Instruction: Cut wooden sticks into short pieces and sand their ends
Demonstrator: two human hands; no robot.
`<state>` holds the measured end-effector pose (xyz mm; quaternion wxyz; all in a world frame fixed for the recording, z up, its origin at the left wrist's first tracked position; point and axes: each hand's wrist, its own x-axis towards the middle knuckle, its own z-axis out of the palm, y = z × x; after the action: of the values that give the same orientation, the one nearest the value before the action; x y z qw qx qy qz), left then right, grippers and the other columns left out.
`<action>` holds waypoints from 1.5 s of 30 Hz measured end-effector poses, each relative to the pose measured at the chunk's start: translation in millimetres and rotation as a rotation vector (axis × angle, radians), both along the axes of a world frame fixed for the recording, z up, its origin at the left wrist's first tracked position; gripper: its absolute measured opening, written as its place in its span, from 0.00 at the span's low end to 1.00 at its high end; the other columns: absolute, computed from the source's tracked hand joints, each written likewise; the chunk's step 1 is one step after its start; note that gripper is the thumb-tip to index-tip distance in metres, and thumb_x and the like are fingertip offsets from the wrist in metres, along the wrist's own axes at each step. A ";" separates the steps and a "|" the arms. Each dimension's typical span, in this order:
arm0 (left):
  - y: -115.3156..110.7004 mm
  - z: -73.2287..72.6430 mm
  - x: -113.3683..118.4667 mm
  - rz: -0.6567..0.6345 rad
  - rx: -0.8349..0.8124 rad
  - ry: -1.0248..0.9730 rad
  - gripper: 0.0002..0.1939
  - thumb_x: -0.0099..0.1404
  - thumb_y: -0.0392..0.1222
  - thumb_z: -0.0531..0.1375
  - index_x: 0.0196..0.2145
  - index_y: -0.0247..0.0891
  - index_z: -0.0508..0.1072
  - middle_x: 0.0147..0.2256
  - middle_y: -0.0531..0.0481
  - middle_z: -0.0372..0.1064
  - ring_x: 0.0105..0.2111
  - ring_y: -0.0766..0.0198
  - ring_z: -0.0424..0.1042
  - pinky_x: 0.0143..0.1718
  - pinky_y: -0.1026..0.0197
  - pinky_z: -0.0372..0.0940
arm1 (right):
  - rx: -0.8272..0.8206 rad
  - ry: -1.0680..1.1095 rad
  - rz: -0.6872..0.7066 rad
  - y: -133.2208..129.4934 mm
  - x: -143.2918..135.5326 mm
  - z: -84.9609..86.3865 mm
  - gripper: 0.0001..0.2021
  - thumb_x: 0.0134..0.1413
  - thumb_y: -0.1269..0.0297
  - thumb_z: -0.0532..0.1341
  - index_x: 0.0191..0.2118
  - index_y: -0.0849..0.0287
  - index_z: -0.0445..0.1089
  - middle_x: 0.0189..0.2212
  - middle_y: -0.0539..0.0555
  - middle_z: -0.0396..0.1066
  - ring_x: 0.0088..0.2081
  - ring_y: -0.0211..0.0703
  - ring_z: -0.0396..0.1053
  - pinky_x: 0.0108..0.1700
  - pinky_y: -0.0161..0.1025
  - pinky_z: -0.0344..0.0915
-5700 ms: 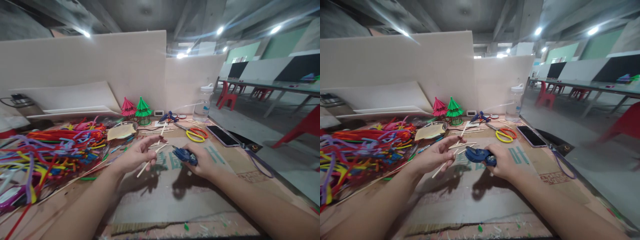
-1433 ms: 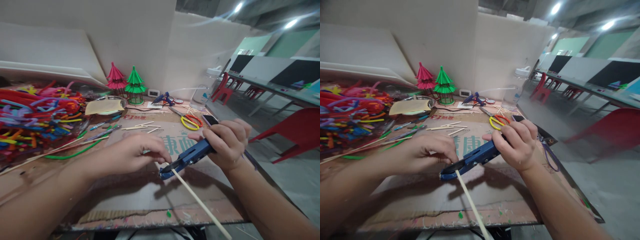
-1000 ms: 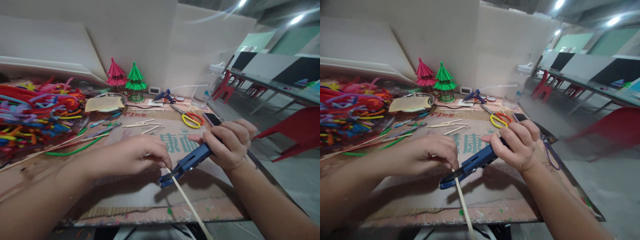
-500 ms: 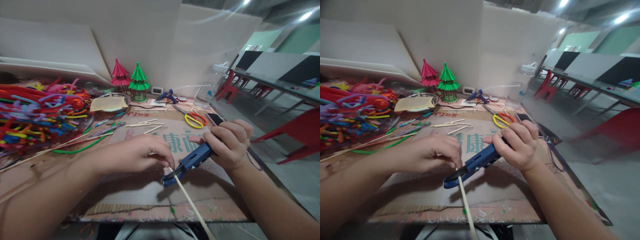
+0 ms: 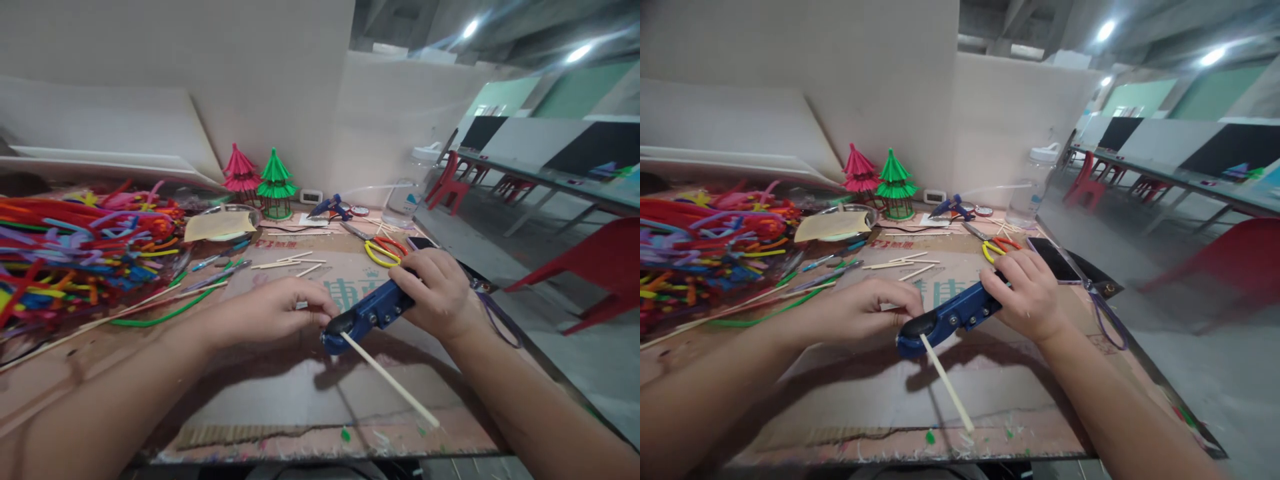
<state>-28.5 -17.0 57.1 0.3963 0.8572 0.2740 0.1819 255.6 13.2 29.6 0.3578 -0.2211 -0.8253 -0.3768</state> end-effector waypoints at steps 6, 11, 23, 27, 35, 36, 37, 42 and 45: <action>-4.0 1.4 2.4 -0.025 -0.066 -0.054 0.11 0.72 0.38 0.58 0.34 0.34 0.78 0.33 0.50 0.76 0.34 0.68 0.72 0.39 0.68 0.64 | -0.030 -0.008 0.054 -2.5 1.3 -0.2 0.04 0.53 0.72 0.62 0.36 0.57 0.69 0.26 0.52 0.69 0.31 0.43 0.65 0.32 0.39 0.61; -10.6 7.5 3.7 -0.106 -0.008 -0.094 0.09 0.71 0.35 0.58 0.36 0.36 0.79 0.34 0.49 0.77 0.37 0.67 0.72 0.41 0.69 0.64 | 0.011 0.063 0.098 -8.7 1.8 2.4 0.05 0.55 0.66 0.67 0.35 0.56 0.70 0.24 0.51 0.66 0.30 0.43 0.64 0.32 0.40 0.63; -8.3 8.2 2.9 -0.028 -0.027 -0.050 0.11 0.73 0.39 0.57 0.33 0.35 0.77 0.31 0.51 0.74 0.34 0.67 0.71 0.36 0.69 0.63 | -0.144 0.027 0.070 -5.9 0.5 -2.0 0.03 0.55 0.70 0.64 0.36 0.57 0.70 0.27 0.52 0.67 0.30 0.44 0.64 0.33 0.40 0.63; -5.7 -0.4 2.1 0.132 -0.145 -0.119 0.08 0.73 0.42 0.57 0.41 0.36 0.72 0.35 0.51 0.73 0.36 0.64 0.72 0.39 0.65 0.65 | -0.383 0.055 -0.006 0.4 -7.9 -14.3 0.03 0.52 0.67 0.60 0.34 0.58 0.69 0.29 0.55 0.68 0.31 0.46 0.66 0.33 0.40 0.63; -2.2 -10.5 -2.3 0.156 -0.243 -0.364 0.40 0.70 0.35 0.61 0.71 0.59 0.47 0.66 0.40 0.55 0.37 0.69 0.73 0.37 0.65 0.72 | -0.568 0.138 0.014 0.2 -21.4 -25.4 0.08 0.43 0.71 0.61 0.33 0.57 0.68 0.28 0.53 0.71 0.30 0.45 0.67 0.31 0.40 0.62; -3.1 -10.0 -3.3 0.132 -0.227 -0.362 0.40 0.70 0.35 0.61 0.70 0.61 0.48 0.67 0.41 0.55 0.38 0.68 0.73 0.37 0.65 0.73 | -0.578 0.137 0.024 -1.2 -22.4 -24.7 0.09 0.43 0.72 0.61 0.34 0.57 0.69 0.29 0.53 0.71 0.30 0.44 0.67 0.32 0.39 0.62; -4.5 -9.0 -3.9 0.107 -0.211 -0.358 0.39 0.71 0.34 0.60 0.70 0.61 0.49 0.67 0.42 0.55 0.38 0.68 0.74 0.38 0.65 0.73 | -0.587 0.137 0.031 -2.4 -23.3 -24.1 0.09 0.43 0.72 0.61 0.34 0.57 0.69 0.30 0.53 0.71 0.30 0.43 0.67 0.32 0.39 0.62; -17.4 -0.2 -2.7 0.058 -0.132 -0.310 0.37 0.70 0.32 0.60 0.69 0.60 0.54 0.63 0.45 0.62 0.45 0.64 0.75 0.46 0.62 0.72 | -0.553 0.099 0.048 -9.6 -24.8 -19.3 0.01 0.49 0.69 0.59 0.30 0.57 0.66 0.28 0.53 0.66 0.29 0.43 0.63 0.30 0.40 0.58; -24.9 4.0 -0.2 0.038 -0.097 -0.255 0.42 0.67 0.32 0.64 0.69 0.63 0.52 0.63 0.47 0.62 0.46 0.64 0.74 0.45 0.63 0.72 | -0.423 0.056 0.058 -15.5 -19.1 -9.3 0.06 0.57 0.64 0.58 0.31 0.58 0.68 0.27 0.53 0.64 0.29 0.43 0.61 0.31 0.40 0.58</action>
<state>-28.7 -41.9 61.1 0.4652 0.8018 0.2461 0.2832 236.5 -2.3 20.3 0.3366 -0.2779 -0.8818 -0.1784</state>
